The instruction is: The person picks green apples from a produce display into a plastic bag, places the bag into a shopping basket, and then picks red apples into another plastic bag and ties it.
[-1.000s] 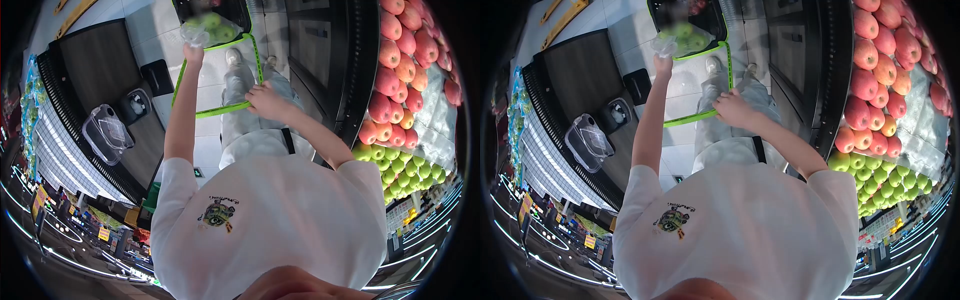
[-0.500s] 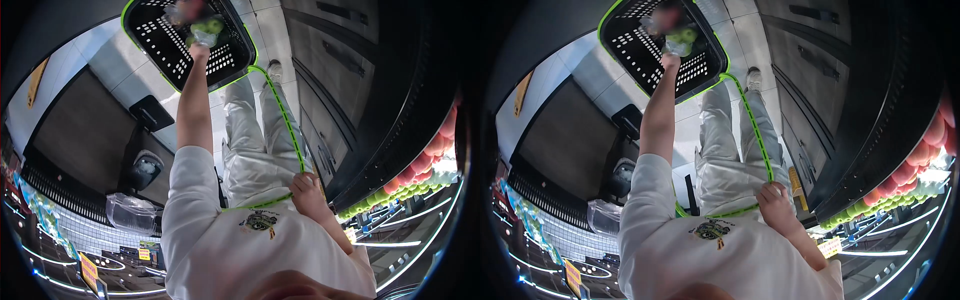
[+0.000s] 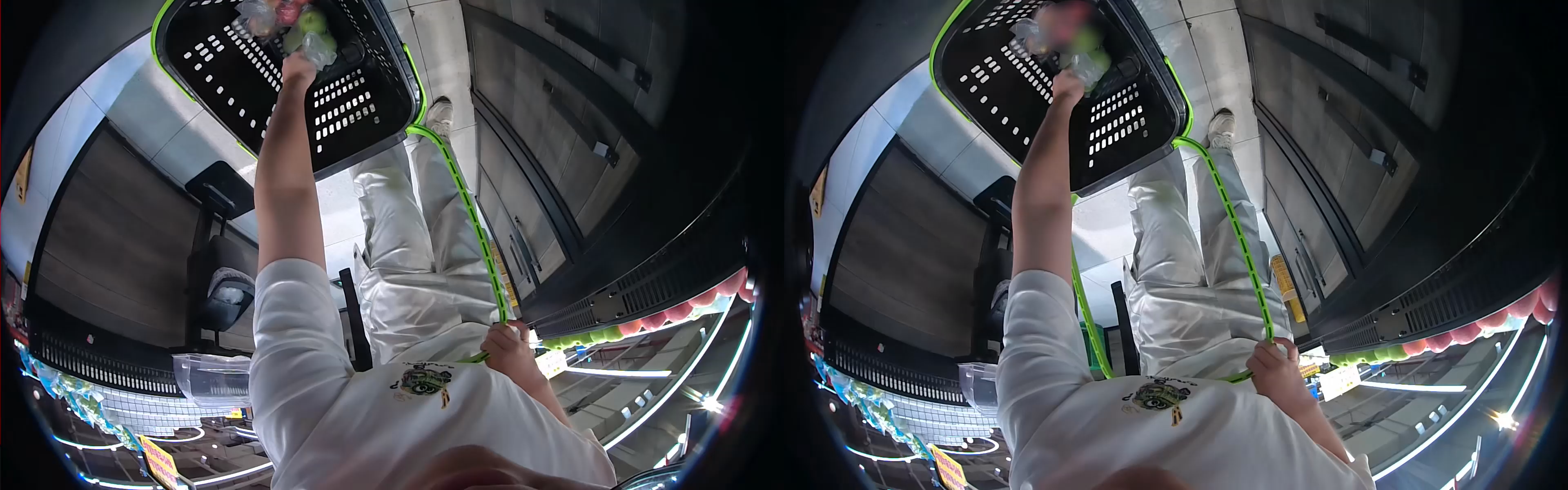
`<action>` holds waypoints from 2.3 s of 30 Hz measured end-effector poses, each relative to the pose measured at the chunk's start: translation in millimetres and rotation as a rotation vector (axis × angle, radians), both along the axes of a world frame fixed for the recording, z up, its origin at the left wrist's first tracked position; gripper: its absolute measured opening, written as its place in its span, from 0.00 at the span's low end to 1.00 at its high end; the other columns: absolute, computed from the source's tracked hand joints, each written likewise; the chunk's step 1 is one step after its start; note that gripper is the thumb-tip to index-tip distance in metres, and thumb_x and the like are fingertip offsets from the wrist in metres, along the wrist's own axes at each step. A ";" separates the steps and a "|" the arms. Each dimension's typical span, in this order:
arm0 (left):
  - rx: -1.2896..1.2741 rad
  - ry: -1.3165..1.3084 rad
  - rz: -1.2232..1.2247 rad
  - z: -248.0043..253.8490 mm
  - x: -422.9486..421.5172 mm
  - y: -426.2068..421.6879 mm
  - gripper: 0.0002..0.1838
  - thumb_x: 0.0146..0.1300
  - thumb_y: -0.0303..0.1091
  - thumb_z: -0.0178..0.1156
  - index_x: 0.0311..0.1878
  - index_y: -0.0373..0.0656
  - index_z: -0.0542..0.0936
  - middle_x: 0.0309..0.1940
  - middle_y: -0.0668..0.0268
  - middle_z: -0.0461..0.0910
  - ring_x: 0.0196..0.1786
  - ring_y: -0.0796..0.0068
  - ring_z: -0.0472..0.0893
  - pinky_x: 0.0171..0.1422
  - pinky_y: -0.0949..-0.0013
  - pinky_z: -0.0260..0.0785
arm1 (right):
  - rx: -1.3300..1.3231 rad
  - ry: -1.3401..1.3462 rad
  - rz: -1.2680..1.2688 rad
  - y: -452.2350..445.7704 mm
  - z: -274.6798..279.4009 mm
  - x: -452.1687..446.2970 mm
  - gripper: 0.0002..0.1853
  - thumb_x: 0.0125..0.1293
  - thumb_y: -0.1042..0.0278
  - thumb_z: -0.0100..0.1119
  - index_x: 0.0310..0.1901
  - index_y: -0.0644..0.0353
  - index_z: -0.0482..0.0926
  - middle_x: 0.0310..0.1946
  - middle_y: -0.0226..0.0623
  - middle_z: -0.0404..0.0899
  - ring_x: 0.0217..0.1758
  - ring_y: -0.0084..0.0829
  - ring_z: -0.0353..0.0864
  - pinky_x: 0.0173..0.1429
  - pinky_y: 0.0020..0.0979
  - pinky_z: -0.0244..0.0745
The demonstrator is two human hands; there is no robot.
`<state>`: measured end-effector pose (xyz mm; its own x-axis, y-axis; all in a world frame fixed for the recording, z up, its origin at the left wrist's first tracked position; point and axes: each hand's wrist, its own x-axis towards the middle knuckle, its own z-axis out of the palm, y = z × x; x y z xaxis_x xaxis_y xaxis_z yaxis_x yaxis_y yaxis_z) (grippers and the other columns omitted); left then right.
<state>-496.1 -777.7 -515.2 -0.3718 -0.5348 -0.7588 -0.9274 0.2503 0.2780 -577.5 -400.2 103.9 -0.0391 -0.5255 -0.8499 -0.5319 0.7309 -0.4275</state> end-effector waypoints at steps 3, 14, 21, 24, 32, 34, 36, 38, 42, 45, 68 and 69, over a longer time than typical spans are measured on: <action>-0.007 -0.043 0.140 -21.7 -9.3 -14.8 0.16 0.60 0.37 0.58 0.49 0.44 0.85 0.49 0.48 0.84 0.56 0.46 0.82 0.64 0.54 0.74 | -0.019 -0.067 -0.022 -9.0 -0.6 -0.1 0.11 0.43 0.75 0.63 0.31 0.51 0.78 0.34 0.26 0.77 0.52 0.25 0.79 0.68 0.41 0.59; 0.011 0.079 0.545 28.4 -4.2 16.7 0.33 0.64 0.47 0.66 0.63 0.34 0.67 0.55 0.44 0.79 0.58 0.45 0.80 0.63 0.55 0.71 | -0.079 -0.048 -0.066 -11.8 5.2 4.8 0.10 0.46 0.75 0.65 0.32 0.54 0.80 0.37 0.28 0.78 0.54 0.28 0.79 0.69 0.46 0.63; -0.005 0.387 -0.040 175.3 56.5 129.9 0.06 0.64 0.32 0.57 0.40 0.43 0.81 0.38 0.54 0.84 0.44 0.48 0.83 0.51 0.49 0.77 | -0.228 -0.077 -0.183 -17.0 19.6 -10.1 0.13 0.46 0.77 0.69 0.36 0.57 0.80 0.41 0.32 0.78 0.56 0.36 0.77 0.71 0.46 0.61; 0.160 0.417 -0.051 251.4 74.2 150.7 0.07 0.69 0.33 0.51 0.46 0.45 0.77 0.41 0.51 0.83 0.50 0.44 0.81 0.53 0.46 0.74 | -0.337 -0.041 -0.203 -11.7 26.3 -13.8 0.14 0.47 0.76 0.68 0.38 0.58 0.79 0.42 0.34 0.77 0.57 0.38 0.75 0.71 0.44 0.61; 0.749 -0.181 0.083 422.8 132.8 162.0 0.31 0.72 0.62 0.47 0.64 0.47 0.72 0.52 0.65 0.83 0.50 0.69 0.83 0.57 0.60 0.75 | -0.510 -0.021 -0.070 49.1 17.8 -13.3 0.12 0.54 0.70 0.68 0.40 0.57 0.80 0.41 0.35 0.77 0.57 0.40 0.74 0.68 0.42 0.61; 0.768 -0.173 0.058 474.8 135.1 174.0 0.36 0.73 0.67 0.43 0.66 0.45 0.71 0.51 0.64 0.83 0.52 0.69 0.83 0.59 0.61 0.75 | -0.608 -0.021 -0.100 63.1 14.8 -15.0 0.12 0.55 0.67 0.71 0.40 0.57 0.80 0.41 0.35 0.78 0.56 0.40 0.75 0.68 0.42 0.61; 0.762 -0.134 -0.063 514.8 132.3 195.7 0.48 0.71 0.73 0.29 0.61 0.35 0.76 0.47 0.58 0.85 0.48 0.67 0.85 0.57 0.64 0.75 | -0.665 -0.054 -0.122 74.4 6.0 -17.9 0.12 0.55 0.67 0.71 0.40 0.56 0.80 0.42 0.35 0.78 0.56 0.39 0.75 0.66 0.41 0.61; 0.750 -0.019 0.041 561.4 121.2 220.9 0.51 0.70 0.75 0.25 0.55 0.33 0.80 0.45 0.57 0.86 0.48 0.65 0.85 0.58 0.63 0.74 | -0.707 -0.049 -0.175 84.9 -3.7 -15.0 0.14 0.54 0.65 0.73 0.40 0.56 0.81 0.42 0.36 0.79 0.56 0.39 0.75 0.62 0.40 0.60; 0.480 0.264 0.148 615.2 112.1 293.9 0.55 0.69 0.77 0.21 0.40 0.33 0.86 0.38 0.52 0.87 0.47 0.60 0.85 0.58 0.58 0.74 | -0.751 -0.011 -0.113 88.1 -19.4 -24.0 0.15 0.54 0.61 0.74 0.41 0.54 0.82 0.41 0.35 0.80 0.54 0.39 0.77 0.61 0.42 0.60; 0.098 0.269 0.014 626.7 116.5 337.9 0.45 0.72 0.72 0.35 0.44 0.35 0.85 0.36 0.51 0.86 0.45 0.56 0.85 0.57 0.53 0.72 | -0.839 0.024 -0.049 85.4 -35.6 -36.8 0.17 0.53 0.62 0.76 0.42 0.60 0.83 0.39 0.41 0.83 0.49 0.43 0.81 0.56 0.41 0.73; -0.295 0.348 -0.237 612.2 234.9 350.3 0.33 0.57 0.67 0.64 0.54 0.49 0.81 0.44 0.59 0.86 0.52 0.61 0.83 0.61 0.54 0.65 | -0.248 -0.940 -2.045 90.4 -86.3 61.5 0.10 0.65 0.64 0.55 0.35 0.62 0.71 0.29 0.37 0.72 0.33 0.33 0.73 0.43 0.38 0.73; -0.232 0.288 -0.172 612.0 249.5 348.0 0.35 0.55 0.68 0.66 0.54 0.49 0.82 0.42 0.60 0.86 0.52 0.62 0.83 0.62 0.55 0.65 | -0.293 -0.946 -2.035 96.5 -88.3 67.7 0.10 0.66 0.63 0.56 0.34 0.61 0.71 0.25 0.32 0.70 0.28 0.29 0.70 0.39 0.36 0.70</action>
<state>-246.7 -429.7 96.9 -0.6502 -0.5911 -0.4773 -0.7592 0.4813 0.4382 -509.8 -303.6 15.6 -0.2752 -0.3995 -0.8744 0.9517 -0.2419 -0.1890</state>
